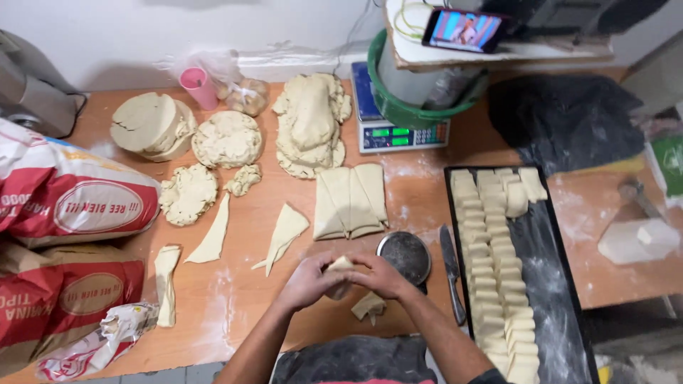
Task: Shaping and weighing dough pieces for pastries on a bakery counter.
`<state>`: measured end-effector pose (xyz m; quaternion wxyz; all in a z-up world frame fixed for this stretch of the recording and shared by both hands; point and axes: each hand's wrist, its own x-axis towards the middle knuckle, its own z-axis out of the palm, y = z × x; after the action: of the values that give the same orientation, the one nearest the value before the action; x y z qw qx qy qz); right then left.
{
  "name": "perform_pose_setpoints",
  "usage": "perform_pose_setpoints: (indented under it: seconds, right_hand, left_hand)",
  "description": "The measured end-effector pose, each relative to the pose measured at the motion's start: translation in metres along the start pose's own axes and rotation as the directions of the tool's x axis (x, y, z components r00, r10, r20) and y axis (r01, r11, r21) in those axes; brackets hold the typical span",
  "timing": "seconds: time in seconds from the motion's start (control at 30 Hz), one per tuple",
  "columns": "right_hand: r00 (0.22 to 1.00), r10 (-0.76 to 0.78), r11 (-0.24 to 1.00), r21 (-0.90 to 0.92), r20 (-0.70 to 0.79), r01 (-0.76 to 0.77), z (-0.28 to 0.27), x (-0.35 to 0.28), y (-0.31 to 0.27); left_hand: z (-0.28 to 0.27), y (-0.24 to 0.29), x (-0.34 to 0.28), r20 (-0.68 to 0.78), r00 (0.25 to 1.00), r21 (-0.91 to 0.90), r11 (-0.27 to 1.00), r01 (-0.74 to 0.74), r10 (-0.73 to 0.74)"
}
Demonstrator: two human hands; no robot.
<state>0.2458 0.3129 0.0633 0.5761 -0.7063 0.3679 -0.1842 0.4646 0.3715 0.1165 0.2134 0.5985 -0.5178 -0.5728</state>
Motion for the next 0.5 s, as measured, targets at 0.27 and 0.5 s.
perform_pose_setpoints:
  seconds: [0.27, 0.5]
  right_hand:
    - [0.964, 0.225, 0.965, 0.104, 0.142, -0.241, -0.024, -0.044, -0.011]
    - [0.899, 0.432, 0.895, -0.156, 0.077, -0.417, -0.093, -0.111, 0.048]
  left_hand:
    - [0.074, -0.02, 0.05, -0.214, 0.962, -0.214, 0.953, -0.215, 0.169]
    - [0.111, -0.047, 0.11, -0.44, 0.869, 0.247, 0.961, -0.124, 0.225]
